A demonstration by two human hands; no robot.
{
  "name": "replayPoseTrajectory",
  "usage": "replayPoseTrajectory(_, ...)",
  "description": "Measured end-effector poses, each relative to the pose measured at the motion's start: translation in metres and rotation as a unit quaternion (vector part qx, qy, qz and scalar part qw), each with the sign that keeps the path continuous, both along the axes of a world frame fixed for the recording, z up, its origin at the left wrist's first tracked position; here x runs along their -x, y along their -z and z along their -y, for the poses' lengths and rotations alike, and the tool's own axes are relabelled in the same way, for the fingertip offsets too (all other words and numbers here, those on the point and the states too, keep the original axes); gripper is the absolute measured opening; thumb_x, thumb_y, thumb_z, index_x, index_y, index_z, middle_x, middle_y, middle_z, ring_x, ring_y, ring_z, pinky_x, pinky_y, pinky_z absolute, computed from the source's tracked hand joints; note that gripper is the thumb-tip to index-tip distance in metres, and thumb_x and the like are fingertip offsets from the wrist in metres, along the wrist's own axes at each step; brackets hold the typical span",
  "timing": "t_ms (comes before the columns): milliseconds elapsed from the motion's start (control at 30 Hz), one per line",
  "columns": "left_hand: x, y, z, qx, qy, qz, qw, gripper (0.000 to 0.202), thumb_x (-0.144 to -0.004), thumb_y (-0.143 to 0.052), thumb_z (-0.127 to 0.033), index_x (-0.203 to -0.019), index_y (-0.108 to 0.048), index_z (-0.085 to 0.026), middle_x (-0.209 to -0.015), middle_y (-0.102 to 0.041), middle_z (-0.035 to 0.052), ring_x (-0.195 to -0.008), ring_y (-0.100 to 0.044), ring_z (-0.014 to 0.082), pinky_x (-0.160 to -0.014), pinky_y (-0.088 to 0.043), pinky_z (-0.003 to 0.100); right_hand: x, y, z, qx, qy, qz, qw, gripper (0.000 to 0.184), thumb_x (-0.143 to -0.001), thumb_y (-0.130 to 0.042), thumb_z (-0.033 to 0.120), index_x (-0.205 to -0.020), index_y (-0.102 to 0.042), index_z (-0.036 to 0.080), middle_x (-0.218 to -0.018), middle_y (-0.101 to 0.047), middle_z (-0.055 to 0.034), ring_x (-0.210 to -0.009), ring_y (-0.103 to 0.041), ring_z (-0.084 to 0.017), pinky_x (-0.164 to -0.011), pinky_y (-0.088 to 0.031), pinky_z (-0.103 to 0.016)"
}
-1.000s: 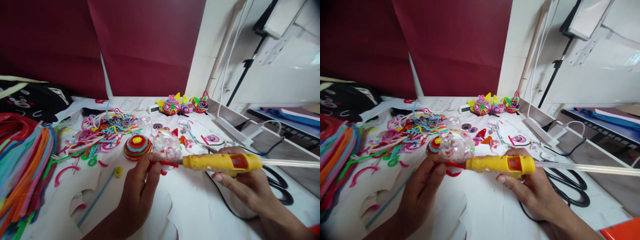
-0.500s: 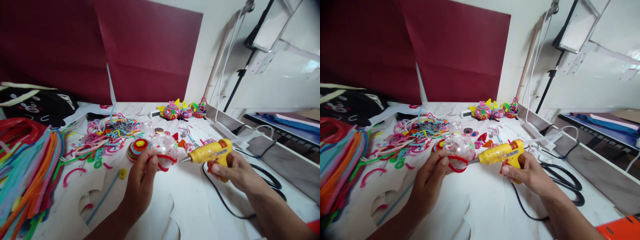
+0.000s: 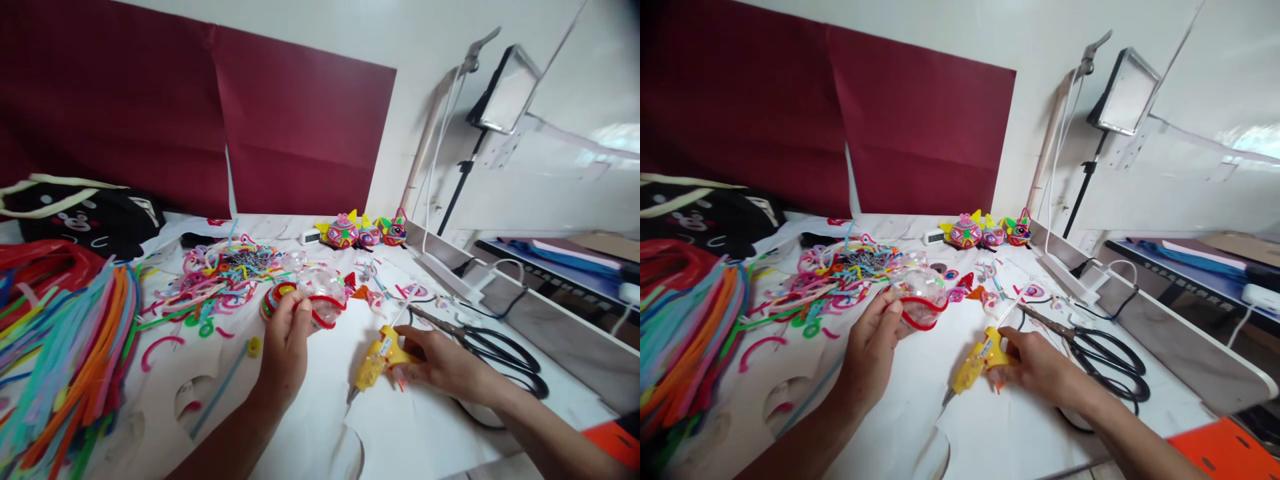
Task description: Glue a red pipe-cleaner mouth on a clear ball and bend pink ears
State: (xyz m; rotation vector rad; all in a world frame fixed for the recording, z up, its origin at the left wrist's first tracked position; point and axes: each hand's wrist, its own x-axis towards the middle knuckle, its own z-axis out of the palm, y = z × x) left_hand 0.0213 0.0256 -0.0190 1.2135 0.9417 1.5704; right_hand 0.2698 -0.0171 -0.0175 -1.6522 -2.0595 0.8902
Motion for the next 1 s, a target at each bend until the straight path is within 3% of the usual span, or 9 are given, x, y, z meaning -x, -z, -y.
replayPoseTrajectory(100, 0.000, -0.001, 0.002, -0.004, 0.032, -0.017, 0.999, 0.024, -0.088, -0.054, -0.043, -0.092, -0.058, -0.019, -0.077, -0.059, -0.0001, -0.073, -0.057, 0.0153, -0.067, -0.047, 0.026, 0.008, -0.010, 0.000, -0.138, 0.038, 0.075, 0.987, 0.040, -0.082, -0.062, 0.047, -0.110, -0.062, 0.018, -0.091, -0.068, -0.0088, -0.077, -0.062, -0.022, -0.069, -0.046, -0.035)
replayPoseTrajectory(233, 0.000, 0.000, 0.003, -0.013, 0.040, -0.026, 0.999, 0.024, -0.090, -0.052, -0.042, -0.097, -0.057, -0.019, -0.084, -0.063, 0.0022, -0.083, -0.061, 0.0170, -0.074, -0.048, 0.028, 0.037, -0.031, -0.010, -0.251, 0.041, -0.046, 0.966, 0.035, -0.085, -0.061, 0.049, -0.109, -0.061, 0.024, -0.112, -0.063, -0.0066, -0.101, -0.059, -0.022, -0.086, -0.047, -0.036)
replayPoseTrajectory(367, -0.001, 0.000, 0.004, -0.001, 0.055, -0.021, 0.998, 0.027, -0.090, -0.051, -0.043, -0.102, -0.054, -0.018, -0.086, -0.066, 0.0042, -0.085, -0.065, 0.0200, -0.072, -0.051, 0.030, 0.071, -0.042, -0.030, -0.228, 0.049, -0.163, 0.959, 0.042, -0.081, -0.065, 0.051, -0.114, -0.057, 0.025, -0.123, -0.058, -0.0049, -0.112, -0.055, -0.021, -0.094, -0.044, -0.036)
replayPoseTrajectory(500, 0.000, -0.001, 0.006, -0.005, 0.056, -0.032, 0.998, 0.026, -0.091, -0.051, -0.043, -0.100, -0.054, -0.018, -0.090, -0.068, 0.0052, -0.087, -0.067, 0.0208, -0.071, -0.052, 0.030, 0.089, -0.037, -0.045, -0.184, 0.068, -0.238, 0.951, 0.046, -0.076, -0.070, 0.051, -0.109, -0.055, 0.022, -0.118, -0.059, -0.0056, -0.109, -0.057, -0.022, -0.091, -0.045, -0.038)
replayPoseTrajectory(833, -0.004, 0.000, 0.008, -0.007, 0.057, -0.062, 0.996, 0.032, -0.091, -0.050, -0.043, -0.107, -0.055, -0.017, -0.090, -0.070, 0.0064, -0.092, -0.067, 0.0221, -0.072, -0.053, 0.030, 0.095, -0.029, -0.047, -0.145, 0.090, -0.320, 0.932, 0.044, -0.070, -0.073, 0.046, -0.101, -0.052, 0.022, -0.112, -0.057, -0.0055, -0.103, -0.055, -0.023, -0.083, -0.047, -0.037)
replayPoseTrajectory(1000, -0.003, 0.002, 0.009, -0.003, 0.049, -0.074, 0.996, 0.031, -0.090, -0.051, -0.042, -0.105, -0.058, -0.016, -0.088, -0.071, 0.0061, -0.085, -0.068, 0.0221, -0.068, -0.052, 0.029, 0.095, -0.023, -0.047, -0.130, 0.091, -0.353, 0.922, 0.050, -0.068, -0.074, 0.052, -0.101, -0.051, 0.022, -0.110, -0.056, -0.0057, -0.103, -0.053, -0.022, -0.079, -0.048, -0.034)
